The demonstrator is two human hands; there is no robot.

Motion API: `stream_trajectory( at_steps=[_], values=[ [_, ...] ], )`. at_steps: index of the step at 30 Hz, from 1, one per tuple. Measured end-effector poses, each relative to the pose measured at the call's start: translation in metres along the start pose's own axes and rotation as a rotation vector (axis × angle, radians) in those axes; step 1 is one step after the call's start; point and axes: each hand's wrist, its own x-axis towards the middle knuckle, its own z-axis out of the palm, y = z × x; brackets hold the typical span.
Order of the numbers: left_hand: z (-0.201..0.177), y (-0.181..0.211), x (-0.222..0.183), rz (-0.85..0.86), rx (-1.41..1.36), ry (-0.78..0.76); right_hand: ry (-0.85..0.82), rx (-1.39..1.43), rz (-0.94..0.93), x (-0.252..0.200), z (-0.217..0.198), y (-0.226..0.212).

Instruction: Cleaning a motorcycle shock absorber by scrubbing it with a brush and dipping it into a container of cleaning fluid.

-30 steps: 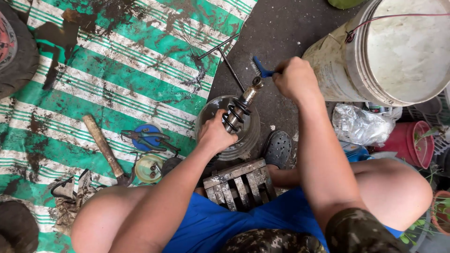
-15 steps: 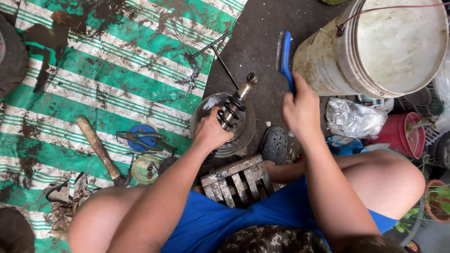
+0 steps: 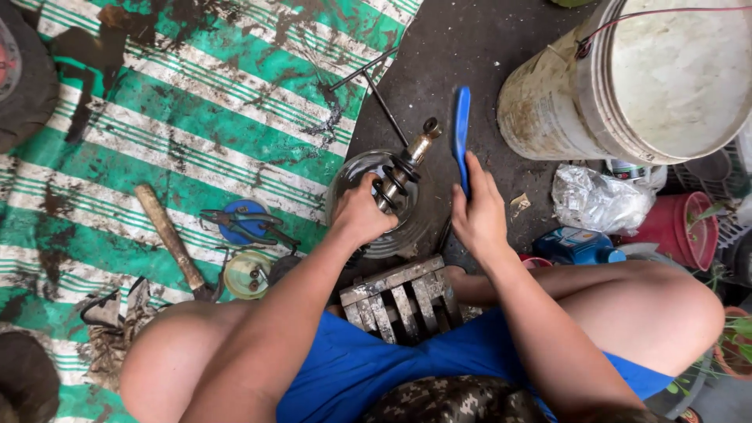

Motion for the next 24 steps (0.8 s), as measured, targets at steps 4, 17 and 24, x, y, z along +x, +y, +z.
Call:
stream_trajectory(
  at_steps=[4,17,24],
  values=[
    [0.005,0.001,0.007,0.031,0.0,-0.002,0.003,-0.101,-0.065,0.004,0.018,0.02],
    [0.01,-0.022,0.036,0.119,-0.018,-0.06,0.112,-0.316,-0.488,0.036,0.015,0.064],
    [0.017,-0.027,0.039,0.129,-0.045,-0.031,0.117,-0.281,-0.387,0.026,-0.019,0.027]
  ],
)
